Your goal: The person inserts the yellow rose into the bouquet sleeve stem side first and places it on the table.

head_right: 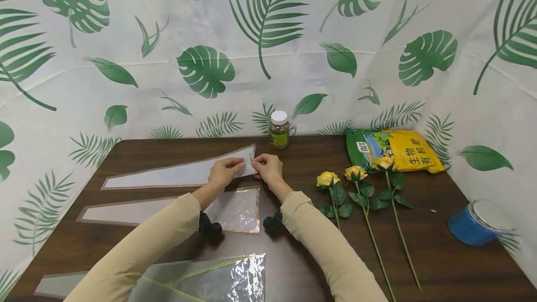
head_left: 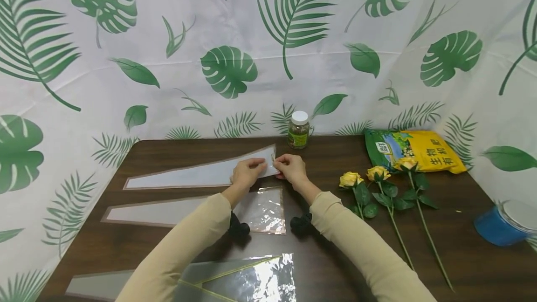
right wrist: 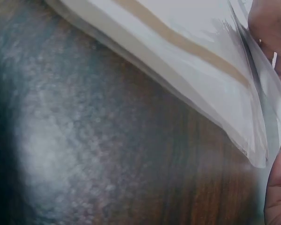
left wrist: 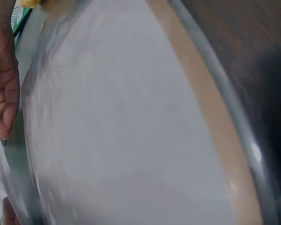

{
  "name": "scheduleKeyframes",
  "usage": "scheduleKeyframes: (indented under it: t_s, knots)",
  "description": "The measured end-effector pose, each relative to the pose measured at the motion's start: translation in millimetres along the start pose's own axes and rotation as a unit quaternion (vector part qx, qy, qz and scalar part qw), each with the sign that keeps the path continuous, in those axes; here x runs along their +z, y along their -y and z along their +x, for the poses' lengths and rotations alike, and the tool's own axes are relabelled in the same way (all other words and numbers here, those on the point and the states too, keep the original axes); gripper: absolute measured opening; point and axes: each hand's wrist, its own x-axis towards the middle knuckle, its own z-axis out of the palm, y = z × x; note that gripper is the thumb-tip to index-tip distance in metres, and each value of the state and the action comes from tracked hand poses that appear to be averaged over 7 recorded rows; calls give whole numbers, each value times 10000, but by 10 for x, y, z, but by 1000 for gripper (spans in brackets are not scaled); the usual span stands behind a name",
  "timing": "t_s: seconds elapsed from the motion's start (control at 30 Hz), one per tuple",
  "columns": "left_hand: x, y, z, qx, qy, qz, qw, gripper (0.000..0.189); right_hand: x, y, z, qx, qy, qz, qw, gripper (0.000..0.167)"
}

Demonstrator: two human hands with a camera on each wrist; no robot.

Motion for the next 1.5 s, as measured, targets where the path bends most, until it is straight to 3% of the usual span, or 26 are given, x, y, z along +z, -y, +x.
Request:
scheduleKeyframes:
  t_s: [0.23,0.63,0.83,1.13,1.33,1.5]
  knots:
    - [26,-9,-17,-137,-187,-76,9997,19,3,-12,-35,65,46,89,9999,14]
    - [-20,18,-10,-161,-432,-547,9974,17,-96,-17,-46,611,358,650,9954,23]
    - [-44,34,-24,-35,-443,-749,9962,17,-93,-10,-40,825,441,782,9925,15]
    - [-40,50,-29,123,-543,-1893,9803,17,-117,24,-69,1034,501,587,9916,11]
    - [-56,34,-24,62,-543,-2274,9723,19,-141,47,-84,899,538,553,9930,15]
    - [-33,23,-34,95,-431,-2355,9709,21,-277,131,-179,652,591,505,9948,23]
